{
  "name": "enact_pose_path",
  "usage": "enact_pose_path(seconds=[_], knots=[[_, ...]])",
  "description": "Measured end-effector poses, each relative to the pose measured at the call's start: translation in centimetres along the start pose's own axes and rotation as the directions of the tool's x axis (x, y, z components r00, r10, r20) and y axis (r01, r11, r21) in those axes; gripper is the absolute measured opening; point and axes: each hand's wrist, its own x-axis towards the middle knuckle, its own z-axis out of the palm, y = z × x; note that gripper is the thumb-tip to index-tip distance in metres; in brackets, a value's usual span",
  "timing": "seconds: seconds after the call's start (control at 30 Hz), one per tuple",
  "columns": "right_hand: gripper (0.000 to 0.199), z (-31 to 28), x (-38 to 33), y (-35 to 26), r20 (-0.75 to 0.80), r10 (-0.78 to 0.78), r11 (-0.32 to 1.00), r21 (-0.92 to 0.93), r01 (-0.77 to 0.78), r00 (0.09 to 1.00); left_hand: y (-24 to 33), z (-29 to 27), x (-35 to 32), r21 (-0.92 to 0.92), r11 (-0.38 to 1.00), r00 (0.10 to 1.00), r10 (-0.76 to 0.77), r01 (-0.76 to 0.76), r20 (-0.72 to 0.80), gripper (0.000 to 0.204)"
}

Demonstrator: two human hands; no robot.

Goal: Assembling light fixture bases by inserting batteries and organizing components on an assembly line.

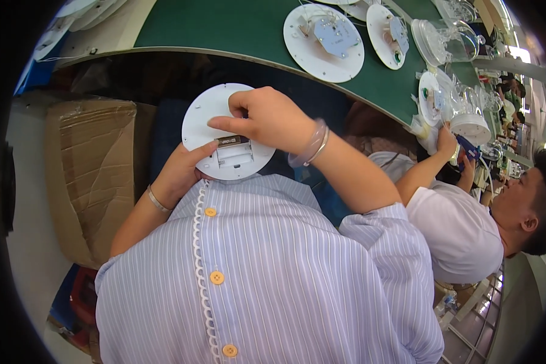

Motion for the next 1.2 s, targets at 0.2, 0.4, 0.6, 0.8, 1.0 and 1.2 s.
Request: enact_pose_path(seconds=[0.2, 0.4, 0.6, 0.8, 1.0, 1.2], knots=[[0.044, 1.0, 0.6, -0.9, 0.025, 0.115, 0.925, 0.362, -0.116, 0.993, 0.1, 0.5, 0.1, -0.056, 0.998, 1.000, 0.013, -0.013, -0.003, 0.037], [0.042, -0.5, 1.0, -0.9, 0.393, 0.022, 0.003, 0.919, -0.393, 0.919, 0.1, 0.3, 0.1, -0.098, 0.995, 0.999, 0.004, 0.001, 0.054, 0.043], [0.022, 0.6, 0.4, 0.0, 0.375, -0.019, -0.100, 0.922, -0.375, 0.927, 0.3, 0.4, -0.3, -0.143, 0.989, 0.999, 0.031, -0.028, 0.021, 0.036], [0.013, 0.4, -0.8, -0.6, 0.056, 0.130, 0.196, 0.977, -0.081, 0.990, 0.3, 0.1, -0.2, -0.162, 0.982, 0.995, 0.090, -0.094, -0.030, 0.035], [0.012, 1.1, -1.3, -0.7, -0.195, 0.157, 0.749, 0.663, 0.013, 0.968, 0.5, 0.3, -0.2, -0.173, 0.978, 0.990, 0.103, -0.117, -0.092, 0.035], [0.016, 2.7, -1.4, -0.9, -0.144, -0.060, 0.940, 0.324, 0.105, 0.988, 0.4, 0.3, -0.3, -0.195, 0.971, 0.989, 0.123, -0.137, -0.084, 0.035]])
